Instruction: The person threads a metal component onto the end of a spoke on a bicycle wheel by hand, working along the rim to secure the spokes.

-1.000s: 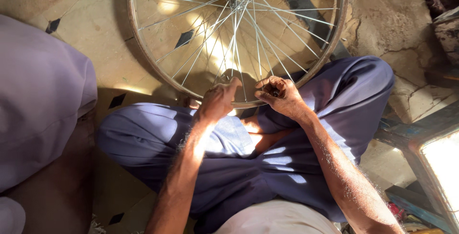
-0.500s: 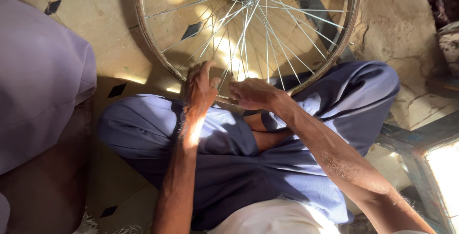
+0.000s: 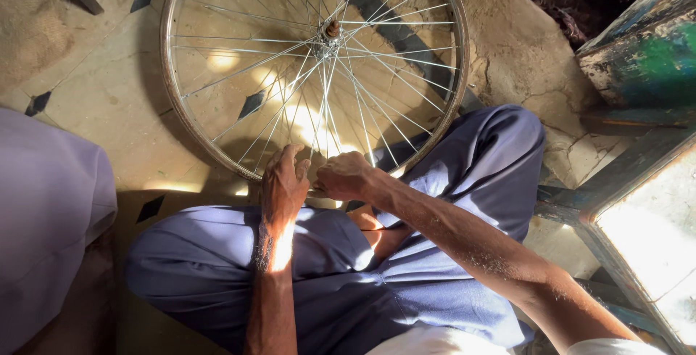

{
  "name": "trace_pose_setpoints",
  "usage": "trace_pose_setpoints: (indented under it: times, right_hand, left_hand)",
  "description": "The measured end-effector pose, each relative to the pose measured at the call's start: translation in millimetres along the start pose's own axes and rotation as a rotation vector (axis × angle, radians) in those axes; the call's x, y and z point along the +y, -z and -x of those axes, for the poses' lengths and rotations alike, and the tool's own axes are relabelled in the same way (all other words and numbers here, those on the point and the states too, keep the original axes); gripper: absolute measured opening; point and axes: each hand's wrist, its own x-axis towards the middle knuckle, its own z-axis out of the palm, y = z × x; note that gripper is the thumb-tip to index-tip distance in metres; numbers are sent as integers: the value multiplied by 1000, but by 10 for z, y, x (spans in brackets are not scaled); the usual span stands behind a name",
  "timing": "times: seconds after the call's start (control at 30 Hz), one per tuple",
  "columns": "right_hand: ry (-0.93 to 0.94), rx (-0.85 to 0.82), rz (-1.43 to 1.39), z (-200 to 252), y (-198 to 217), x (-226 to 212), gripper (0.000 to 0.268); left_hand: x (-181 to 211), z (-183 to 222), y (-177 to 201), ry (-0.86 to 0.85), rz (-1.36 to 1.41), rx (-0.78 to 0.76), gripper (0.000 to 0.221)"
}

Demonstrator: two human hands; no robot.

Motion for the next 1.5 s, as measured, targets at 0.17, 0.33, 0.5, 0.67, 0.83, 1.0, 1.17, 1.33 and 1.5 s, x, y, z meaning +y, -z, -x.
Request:
trace_pose_setpoints:
  times: [0.17,0.33,0.5,0.67,0.83,1.0,1.17,1.33,1.5]
  right_hand:
    - [92,60,-65,-17,-6,58,46]
    - [16,13,61,-37,-127,35,29]
    - [242,-147,355,0,-175,170,50]
    - [35,-55,2,-42,-51,23,29]
    - [192,19,141,-61,-185,285,30]
    - [130,97,-147,-46,-186,398,34]
    - [136,31,-193,23,-72,127,31]
    - [183,60,-4,-15,-84,43,29]
    - [137,33,142,12,-130,-2,35]
  left_hand:
    - [-54,12,-63,11,10,-14,27]
    - [-123,6,-121,-43,28,12,27]
    - [-209,42,-186,-10,-18,-6,27]
    - [-219,7,-217,1,65,-10,22]
    - [-320,-59,-361,-35,49,-6,12]
    - [-508,-60,-486,-260,-144,85,13]
    - [-378,-52,-364,1,-187,77,16]
    - [-346,-35,-274,-5,-165,195,15]
    - [-303,-43,-338,3,-165,101,28]
